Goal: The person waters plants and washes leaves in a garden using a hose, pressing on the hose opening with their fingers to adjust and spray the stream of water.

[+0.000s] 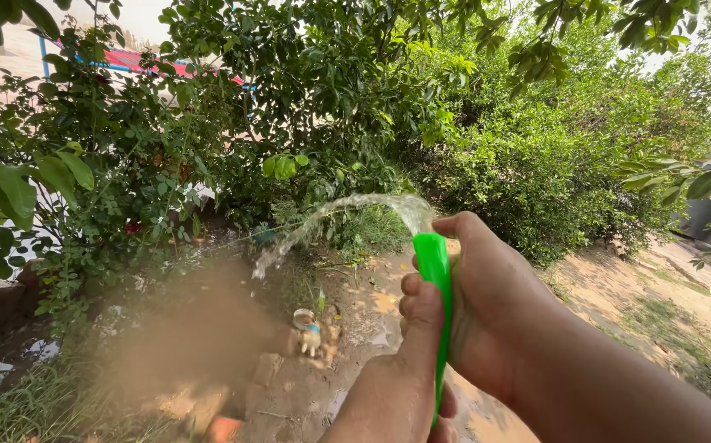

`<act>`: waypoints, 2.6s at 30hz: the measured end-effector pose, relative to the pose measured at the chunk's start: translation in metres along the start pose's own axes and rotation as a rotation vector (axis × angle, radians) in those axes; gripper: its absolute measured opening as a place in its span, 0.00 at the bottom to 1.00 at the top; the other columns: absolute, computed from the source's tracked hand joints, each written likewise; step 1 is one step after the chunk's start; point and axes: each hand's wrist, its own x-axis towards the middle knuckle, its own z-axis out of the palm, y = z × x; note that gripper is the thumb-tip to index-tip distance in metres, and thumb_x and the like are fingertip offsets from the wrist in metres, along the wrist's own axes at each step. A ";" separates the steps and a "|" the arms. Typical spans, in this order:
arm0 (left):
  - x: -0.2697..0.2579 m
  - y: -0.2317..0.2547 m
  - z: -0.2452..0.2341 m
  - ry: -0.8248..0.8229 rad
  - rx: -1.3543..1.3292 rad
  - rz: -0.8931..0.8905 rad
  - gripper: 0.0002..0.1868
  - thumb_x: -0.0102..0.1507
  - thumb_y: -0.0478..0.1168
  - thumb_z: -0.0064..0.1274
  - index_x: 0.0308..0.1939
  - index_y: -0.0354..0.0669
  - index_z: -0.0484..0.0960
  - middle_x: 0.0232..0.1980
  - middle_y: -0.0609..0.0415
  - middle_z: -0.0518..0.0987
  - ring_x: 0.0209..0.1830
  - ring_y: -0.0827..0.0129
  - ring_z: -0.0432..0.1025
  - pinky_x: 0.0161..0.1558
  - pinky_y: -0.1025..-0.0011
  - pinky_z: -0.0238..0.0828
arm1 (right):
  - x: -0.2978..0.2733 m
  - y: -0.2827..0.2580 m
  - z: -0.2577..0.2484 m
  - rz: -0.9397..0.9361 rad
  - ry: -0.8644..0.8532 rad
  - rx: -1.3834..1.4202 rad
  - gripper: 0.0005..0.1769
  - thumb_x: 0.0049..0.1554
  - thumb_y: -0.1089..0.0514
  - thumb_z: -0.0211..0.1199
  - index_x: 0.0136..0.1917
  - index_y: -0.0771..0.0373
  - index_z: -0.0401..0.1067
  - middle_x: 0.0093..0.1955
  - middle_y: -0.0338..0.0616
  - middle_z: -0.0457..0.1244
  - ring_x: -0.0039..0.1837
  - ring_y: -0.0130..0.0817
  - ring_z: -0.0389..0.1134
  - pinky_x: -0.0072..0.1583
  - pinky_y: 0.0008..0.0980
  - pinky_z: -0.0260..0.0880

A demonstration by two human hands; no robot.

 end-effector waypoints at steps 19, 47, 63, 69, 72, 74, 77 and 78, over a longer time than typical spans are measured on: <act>-0.015 0.043 0.006 -0.023 -0.241 0.216 0.40 0.61 0.80 0.37 0.22 0.45 0.67 0.16 0.59 0.62 0.09 0.72 0.56 0.13 0.67 0.45 | 0.023 -0.031 -0.009 -0.152 -0.263 -0.042 0.18 0.67 0.44 0.53 0.51 0.60 0.70 0.38 0.40 0.60 0.37 0.33 0.63 0.43 0.41 0.71; -0.030 0.050 -0.044 0.478 -0.193 -0.022 0.35 0.58 0.75 0.54 0.34 0.45 0.69 0.28 0.56 0.68 0.27 0.65 0.61 0.31 0.61 0.60 | -0.006 0.037 -0.002 0.008 -0.215 -0.163 0.24 0.64 0.40 0.56 0.39 0.62 0.63 0.33 0.47 0.60 0.38 0.43 0.63 0.44 0.44 0.66; -0.016 0.018 -0.038 -0.387 -0.272 -0.044 0.35 0.65 0.78 0.37 0.36 0.49 0.68 0.27 0.57 0.64 0.27 0.69 0.59 0.28 0.69 0.54 | -0.013 0.046 -0.022 0.031 -0.035 -0.189 0.27 0.60 0.37 0.59 0.35 0.61 0.62 0.30 0.44 0.60 0.35 0.37 0.63 0.42 0.38 0.66; -0.018 0.027 -0.026 -0.245 -0.239 -0.094 0.35 0.63 0.78 0.37 0.32 0.49 0.67 0.24 0.57 0.62 0.24 0.68 0.55 0.27 0.70 0.50 | -0.012 0.049 -0.032 0.011 -0.077 -0.260 0.23 0.64 0.38 0.55 0.43 0.60 0.68 0.36 0.42 0.61 0.37 0.36 0.64 0.42 0.36 0.66; -0.006 0.017 -0.030 -0.340 -0.282 -0.079 0.32 0.62 0.74 0.35 0.34 0.50 0.68 0.26 0.59 0.64 0.25 0.69 0.57 0.28 0.71 0.52 | -0.013 0.051 -0.032 0.018 -0.088 -0.282 0.21 0.65 0.39 0.54 0.46 0.58 0.67 0.37 0.41 0.60 0.37 0.34 0.65 0.42 0.35 0.66; -0.007 0.017 -0.029 -0.348 -0.279 -0.096 0.33 0.63 0.75 0.35 0.34 0.50 0.68 0.25 0.59 0.64 0.25 0.70 0.57 0.28 0.71 0.52 | -0.016 0.051 -0.031 0.029 -0.074 -0.282 0.20 0.64 0.40 0.55 0.46 0.58 0.67 0.37 0.41 0.61 0.37 0.35 0.65 0.42 0.35 0.66; -0.007 0.018 -0.028 -0.317 -0.260 -0.129 0.34 0.64 0.77 0.37 0.33 0.51 0.69 0.24 0.59 0.63 0.24 0.70 0.56 0.27 0.71 0.52 | -0.014 0.052 -0.032 0.041 -0.067 -0.294 0.20 0.64 0.40 0.55 0.46 0.58 0.65 0.37 0.42 0.61 0.37 0.36 0.66 0.43 0.36 0.67; -0.008 0.019 -0.028 -0.280 -0.244 -0.149 0.34 0.64 0.77 0.37 0.32 0.50 0.69 0.23 0.59 0.61 0.23 0.70 0.55 0.27 0.71 0.51 | -0.013 0.053 -0.034 0.044 -0.073 -0.305 0.21 0.65 0.39 0.55 0.46 0.59 0.64 0.37 0.43 0.62 0.38 0.37 0.67 0.43 0.36 0.67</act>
